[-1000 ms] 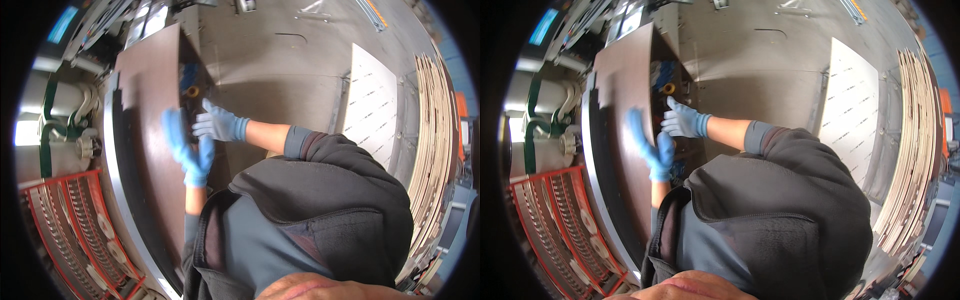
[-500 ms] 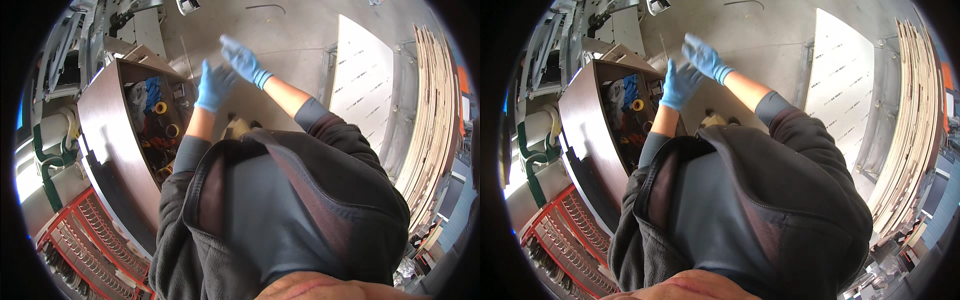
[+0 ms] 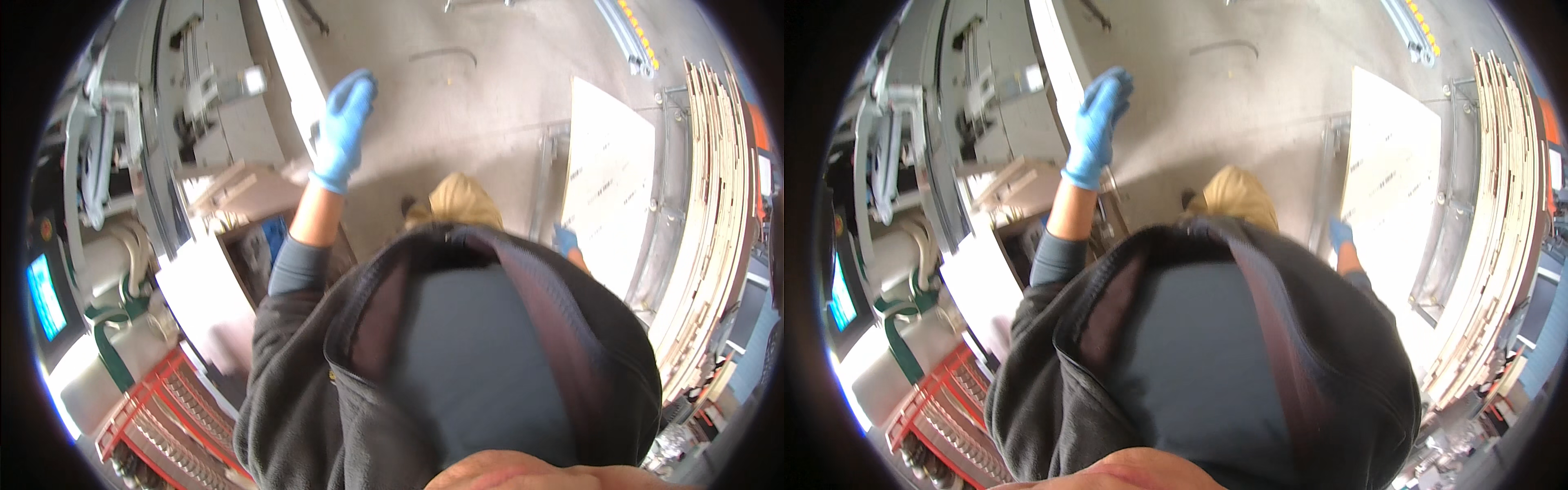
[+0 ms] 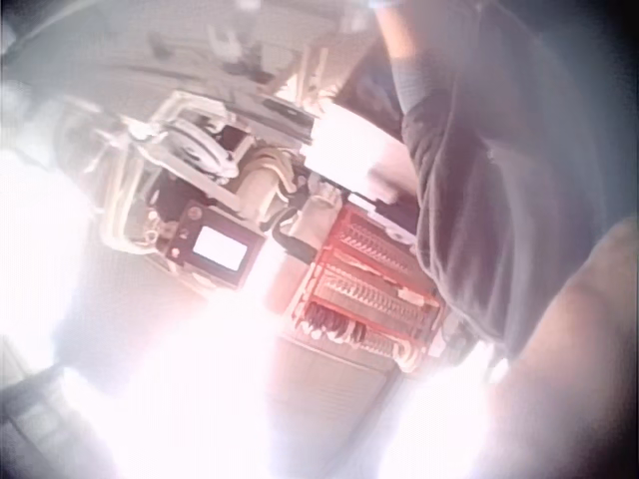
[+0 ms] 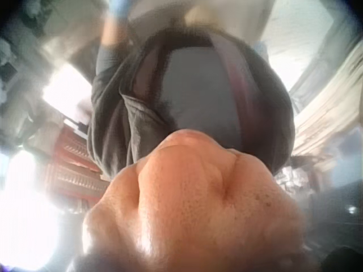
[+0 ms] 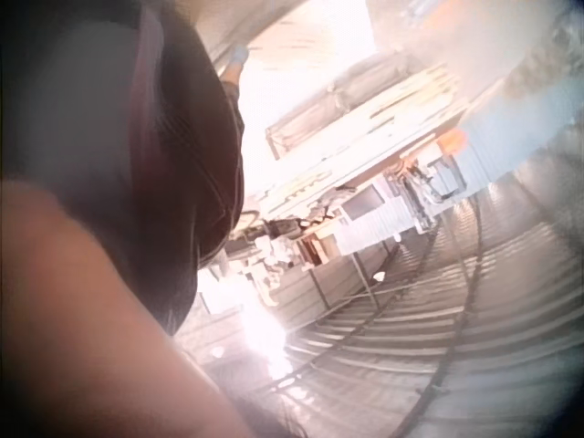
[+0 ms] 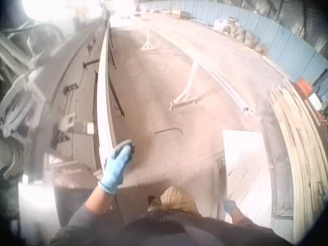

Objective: The person picks up several long, curved metal strips from a workbench, stacks them, and carries them to a nearby rack. They repeat this process multiple times, handling the parts with gloved hands and placing them in an organized stack.

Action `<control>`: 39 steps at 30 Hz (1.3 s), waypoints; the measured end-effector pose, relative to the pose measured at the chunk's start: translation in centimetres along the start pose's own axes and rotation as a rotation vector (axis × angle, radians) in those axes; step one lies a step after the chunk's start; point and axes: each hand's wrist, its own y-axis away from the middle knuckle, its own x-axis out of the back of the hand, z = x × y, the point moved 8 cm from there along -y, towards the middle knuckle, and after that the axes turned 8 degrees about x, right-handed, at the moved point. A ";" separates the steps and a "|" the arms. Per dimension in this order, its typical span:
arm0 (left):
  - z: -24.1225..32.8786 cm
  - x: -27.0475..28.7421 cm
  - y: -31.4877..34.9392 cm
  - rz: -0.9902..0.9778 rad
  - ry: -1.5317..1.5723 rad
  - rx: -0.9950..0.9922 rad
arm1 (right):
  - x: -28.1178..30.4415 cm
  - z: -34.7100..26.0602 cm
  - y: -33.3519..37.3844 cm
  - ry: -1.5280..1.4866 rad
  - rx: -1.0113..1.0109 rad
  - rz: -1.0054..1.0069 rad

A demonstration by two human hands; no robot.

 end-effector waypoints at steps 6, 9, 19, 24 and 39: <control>13.5 -1.6 -14.3 0.417 -0.996 -0.696 | -8.6 -8.8 -0.6 0.444 0.296 -0.360; 15.4 2.6 -21.7 0.743 -1.310 -0.711 | -9.7 -22.5 -3.8 0.647 0.577 -0.446; 11.6 9.7 -32.9 0.806 -1.544 -0.012 | -2.6 -76.9 -19.1 0.415 0.670 -0.073; 15.4 8.6 -40.7 0.900 -1.447 -0.125 | -10.4 -97.6 -19.1 0.374 0.825 -0.212; 40.5 8.2 -99.9 0.407 -1.102 -0.761 | -24.4 -132.3 -28.4 0.390 0.613 -0.542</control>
